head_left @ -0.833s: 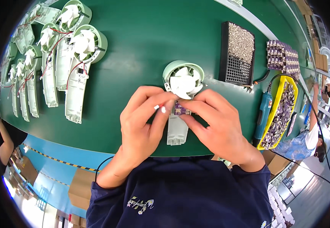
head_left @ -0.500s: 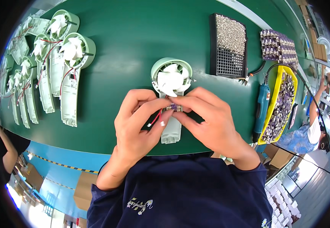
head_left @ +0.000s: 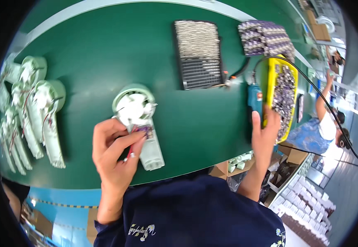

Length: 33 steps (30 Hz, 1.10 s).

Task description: Assembling handheld electronic fans by installing the internal PCB and motor components using an electric screwdriver.

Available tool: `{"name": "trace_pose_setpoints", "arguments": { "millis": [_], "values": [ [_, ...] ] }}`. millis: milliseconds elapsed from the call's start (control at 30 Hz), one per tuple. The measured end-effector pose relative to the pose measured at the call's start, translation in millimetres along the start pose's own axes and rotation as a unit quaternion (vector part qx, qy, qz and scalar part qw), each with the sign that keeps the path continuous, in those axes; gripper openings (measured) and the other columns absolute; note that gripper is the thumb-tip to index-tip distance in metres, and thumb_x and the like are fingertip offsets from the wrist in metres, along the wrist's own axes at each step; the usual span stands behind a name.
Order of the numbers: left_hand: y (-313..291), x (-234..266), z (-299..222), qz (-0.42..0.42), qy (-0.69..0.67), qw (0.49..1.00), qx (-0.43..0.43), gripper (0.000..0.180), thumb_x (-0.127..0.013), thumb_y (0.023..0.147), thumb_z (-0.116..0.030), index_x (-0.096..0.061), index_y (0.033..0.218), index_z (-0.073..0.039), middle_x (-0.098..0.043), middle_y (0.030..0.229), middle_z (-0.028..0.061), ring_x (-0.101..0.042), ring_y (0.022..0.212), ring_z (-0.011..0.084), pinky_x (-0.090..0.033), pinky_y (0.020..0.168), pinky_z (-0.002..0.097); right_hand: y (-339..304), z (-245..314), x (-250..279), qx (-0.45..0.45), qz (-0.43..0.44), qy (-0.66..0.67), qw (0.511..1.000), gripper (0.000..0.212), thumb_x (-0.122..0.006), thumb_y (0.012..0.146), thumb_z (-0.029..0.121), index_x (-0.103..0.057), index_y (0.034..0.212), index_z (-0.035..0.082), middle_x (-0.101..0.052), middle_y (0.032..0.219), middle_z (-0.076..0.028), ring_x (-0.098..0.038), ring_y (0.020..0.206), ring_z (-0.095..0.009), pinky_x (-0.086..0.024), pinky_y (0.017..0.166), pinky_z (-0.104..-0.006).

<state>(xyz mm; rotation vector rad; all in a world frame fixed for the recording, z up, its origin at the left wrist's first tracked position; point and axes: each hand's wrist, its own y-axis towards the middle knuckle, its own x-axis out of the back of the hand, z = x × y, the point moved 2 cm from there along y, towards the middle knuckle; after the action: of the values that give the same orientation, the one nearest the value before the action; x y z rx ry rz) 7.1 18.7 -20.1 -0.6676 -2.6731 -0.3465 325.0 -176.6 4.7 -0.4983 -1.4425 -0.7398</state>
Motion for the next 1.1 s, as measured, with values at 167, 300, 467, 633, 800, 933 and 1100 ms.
{"name": "trace_pose_setpoints", "arguments": {
  "millis": [167, 300, 467, 633, 800, 933, 1100],
  "values": [
    [-2.6, 1.6, 4.5, -0.007, 0.0, 1.0, 0.004, 0.022, -0.082, 0.076, 0.011, -0.075, 0.095, 0.001, -0.058, 0.114, 0.0102, -0.062, 0.087, 0.0174, -0.052, 0.075, 0.0276, -3.7, 25.1, -2.6, 0.111, -0.011, -0.067, 0.991, 0.044, -0.071, 0.1, 0.027, -0.059, 0.13, -0.003, -0.064, 0.109, -0.02, -0.064, 0.101, -0.035, -0.051, 0.089, -0.0403],
    [-2.4, -1.9, 4.7, -0.005, 0.0, 1.0, 0.006, 0.022, -0.081, 0.076, 0.012, -0.076, 0.095, 0.001, -0.058, 0.114, 0.0095, -0.062, 0.087, 0.0168, -0.051, 0.075, 0.0275, -7.1, 15.2, -4.5, -0.021, 0.06, 0.126, 0.99, 0.05, -0.069, 0.101, 0.028, -0.053, 0.136, -0.004, -0.064, 0.108, -0.017, -0.064, 0.094, -0.029, -0.052, 0.084, -0.0379],
    [-1.1, -3.4, -0.3, -0.012, 0.009, 1.0, 0.002, 0.022, -0.083, 0.075, 0.01, -0.077, 0.093, 0.001, -0.057, 0.111, 0.0092, -0.064, 0.083, 0.0175, -0.055, 0.072, 0.0274, 35.4, 47.8, 43.0, 0.058, -0.102, 0.774, 0.622, 0.069, -0.062, 0.101, 0.055, -0.041, 0.147, 0.007, -0.055, 0.109, -0.006, -0.052, 0.059, -0.014, -0.041, 0.044, -0.0268],
    [-2.8, -1.9, 3.5, -0.008, 0.025, 1.0, 0.009, 0.022, -0.083, 0.075, 0.01, -0.077, 0.094, 0.001, -0.057, 0.109, 0.0095, -0.065, 0.085, 0.018, -0.056, 0.073, 0.0282, 93.1, 113.0, 21.8, 0.252, -0.244, 0.748, 0.564, 0.076, -0.049, 0.099, 0.074, -0.046, 0.14, 0.01, -0.06, 0.096, -0.004, -0.05, 0.057, -0.013, -0.043, 0.044, -0.0281],
    [-2.4, -3.4, 2.6, -0.017, 0.013, 1.0, -0.002, 0.021, -0.083, 0.075, 0.01, -0.077, 0.094, 0.001, -0.057, 0.109, 0.0095, -0.065, 0.086, 0.018, -0.057, 0.074, 0.0286, 110.9, 115.8, -4.9, 0.246, -0.225, 0.748, 0.574, 0.084, -0.045, 0.094, 0.082, -0.043, 0.143, 0.013, -0.06, 0.095, -0.003, -0.052, 0.057, -0.014, -0.045, 0.044, -0.0294],
    [-0.9, -2.3, 3.7, -0.009, 0.016, 1.0, -0.004, 0.021, -0.083, 0.075, 0.01, -0.077, 0.093, 0.001, -0.057, 0.11, 0.0098, -0.066, 0.087, 0.0183, -0.058, 0.074, 0.0287, 113.3, 114.5, -11.0, 0.249, -0.216, 0.749, 0.574, 0.085, -0.044, 0.093, 0.083, -0.042, 0.143, 0.014, -0.061, 0.095, -0.003, -0.053, 0.058, -0.014, -0.045, 0.045, -0.0296],
    [-0.3, -1.7, 3.6, -0.009, 0.019, 1.0, -0.007, 0.021, -0.083, 0.075, 0.01, -0.077, 0.093, 0.001, -0.057, 0.109, 0.0096, -0.066, 0.088, 0.0184, -0.058, 0.074, 0.0286, 111.1, 123.3, -8.0, 0.219, -0.233, 0.722, 0.614, 0.086, -0.043, 0.094, 0.083, -0.04, 0.144, 0.013, -0.06, 0.094, -0.004, -0.053, 0.057, -0.014, -0.046, 0.044, -0.0305]
  ]
}}
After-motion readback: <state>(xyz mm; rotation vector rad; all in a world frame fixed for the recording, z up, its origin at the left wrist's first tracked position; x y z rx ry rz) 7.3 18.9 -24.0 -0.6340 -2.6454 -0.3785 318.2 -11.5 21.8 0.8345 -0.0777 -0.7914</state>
